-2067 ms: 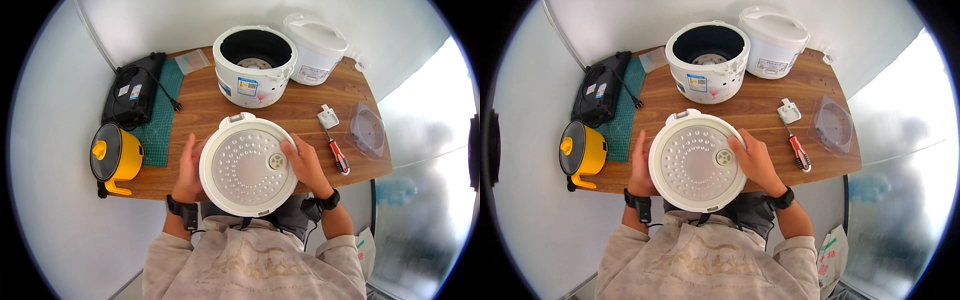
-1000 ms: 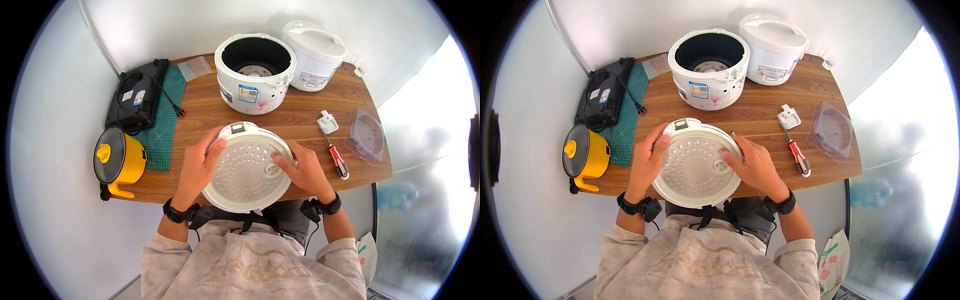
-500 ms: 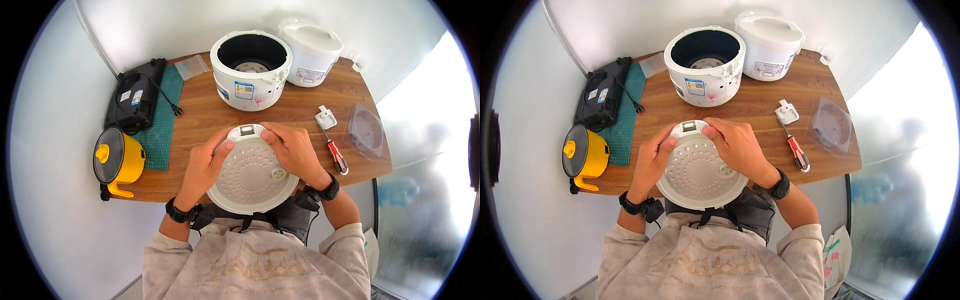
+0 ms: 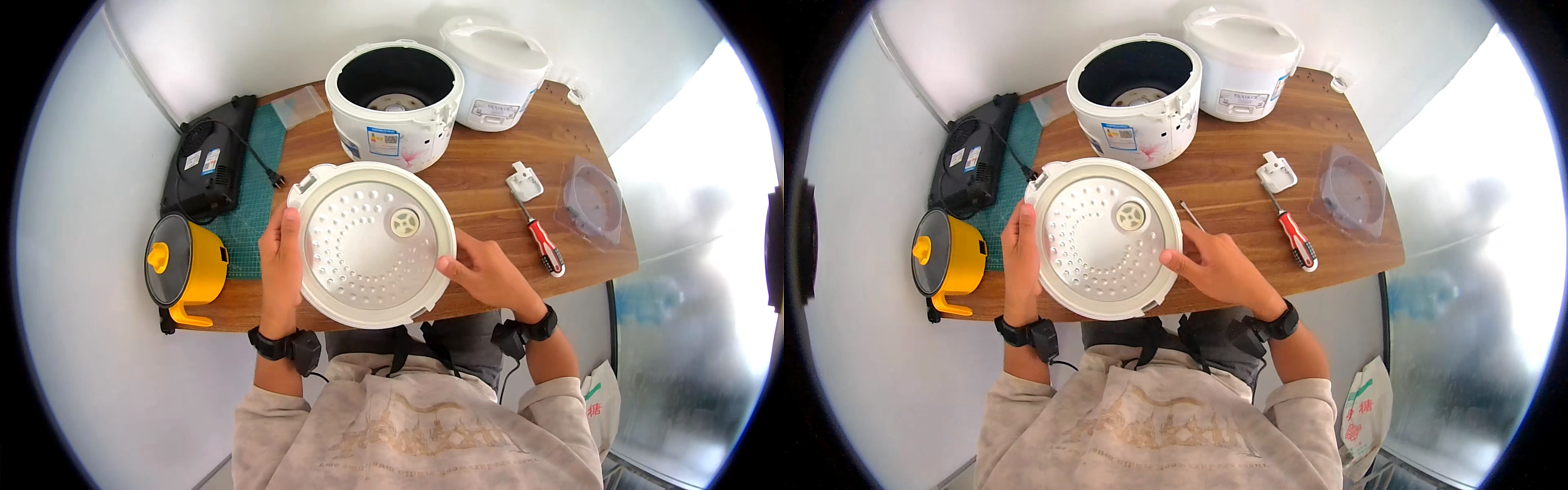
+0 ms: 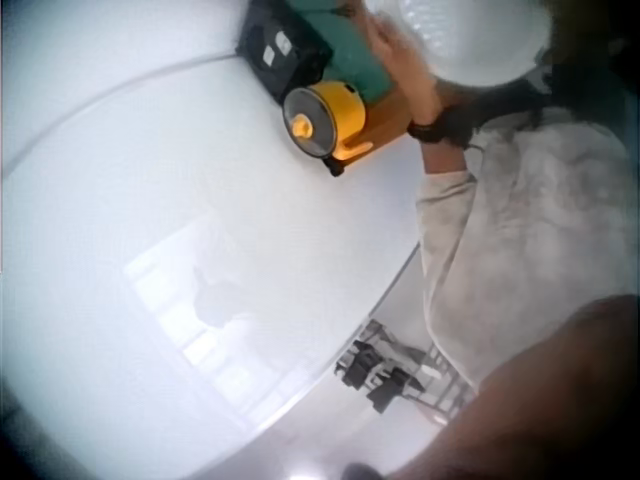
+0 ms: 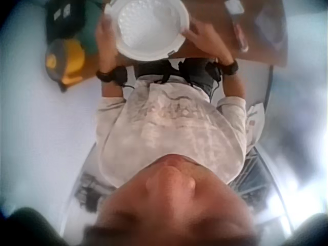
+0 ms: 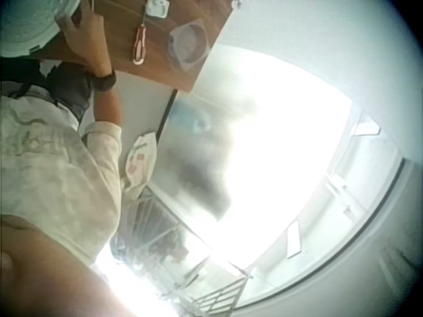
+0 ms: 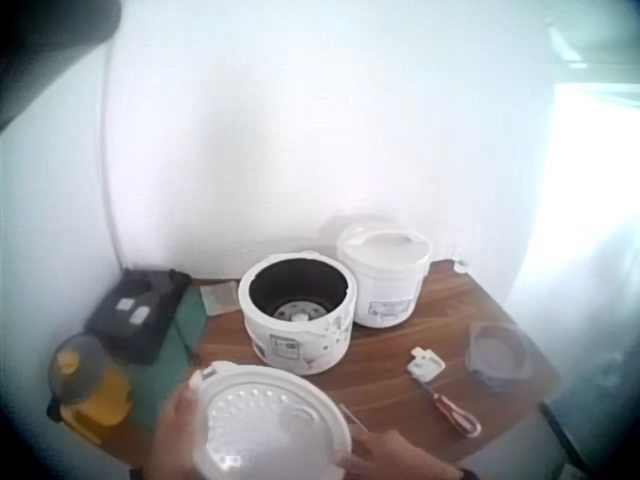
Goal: The person assembles a white rice cooker by inserting a small plastic component into the lid and securing it with a screwdriver. They then place the lid on the cooker body and tighten the screws. Finally, they move a yellow pot and a black appliance on the table.
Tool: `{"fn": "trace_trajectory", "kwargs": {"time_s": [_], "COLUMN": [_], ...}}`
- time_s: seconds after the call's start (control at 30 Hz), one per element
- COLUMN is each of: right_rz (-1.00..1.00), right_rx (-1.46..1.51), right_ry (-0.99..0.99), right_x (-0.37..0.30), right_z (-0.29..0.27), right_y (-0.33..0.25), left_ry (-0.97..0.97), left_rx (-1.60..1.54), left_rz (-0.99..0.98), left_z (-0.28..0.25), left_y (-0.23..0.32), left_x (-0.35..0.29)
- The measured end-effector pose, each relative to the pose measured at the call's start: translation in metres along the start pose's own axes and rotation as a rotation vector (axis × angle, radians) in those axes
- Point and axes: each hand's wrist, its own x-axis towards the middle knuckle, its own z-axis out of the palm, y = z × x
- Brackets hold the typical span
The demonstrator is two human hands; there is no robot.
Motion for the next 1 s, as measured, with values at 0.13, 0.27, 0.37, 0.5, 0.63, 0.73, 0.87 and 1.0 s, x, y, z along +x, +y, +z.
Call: {"fn": "trace_trajectory", "kwargs": {"time_s": [0.13,0.27,0.37,0.5,0.63,0.73,0.87,1.0], "right_rz": [0.083,0.124,0.168,0.19,0.186,0.193,0.19,0.158], "right_rx": [0.292,0.319,0.321,0.435,0.517,0.572,0.576,0.479], "right_ry": [-0.016,0.01,0.021,0.037,0.053,0.061,0.076,0.074], "right_x": [-0.001,0.001,0.003,0.005,0.003,0.0,-0.001,-0.003], "right_z": [0.011,0.014,0.014,0.011,0.011,0.011,0.012,0.013], "right_y": [0.009,0.008,0.009,0.02,0.018,0.02,0.025,0.021], "left_ry": [0.009,-0.03,-0.013,-0.091,-0.219,-0.322,-0.422,-0.381], "left_rx": [-0.009,-0.023,-0.113,-0.369,-0.329,-0.293,-0.159,-0.148], "left_rz": [-0.08,-0.147,-0.235,-0.268,-0.412,-0.49,-0.281,-0.322], "left_z": [-0.002,-0.005,-0.001,-0.001,-0.011,-0.013,-0.02,-0.022], "left_y": [-0.016,-0.022,-0.018,-0.011,-0.018,-0.014,-0.025,-0.029], "left_x": [0.003,0.005,0.002,-0.003,-0.017,-0.034,-0.047,-0.049]}}
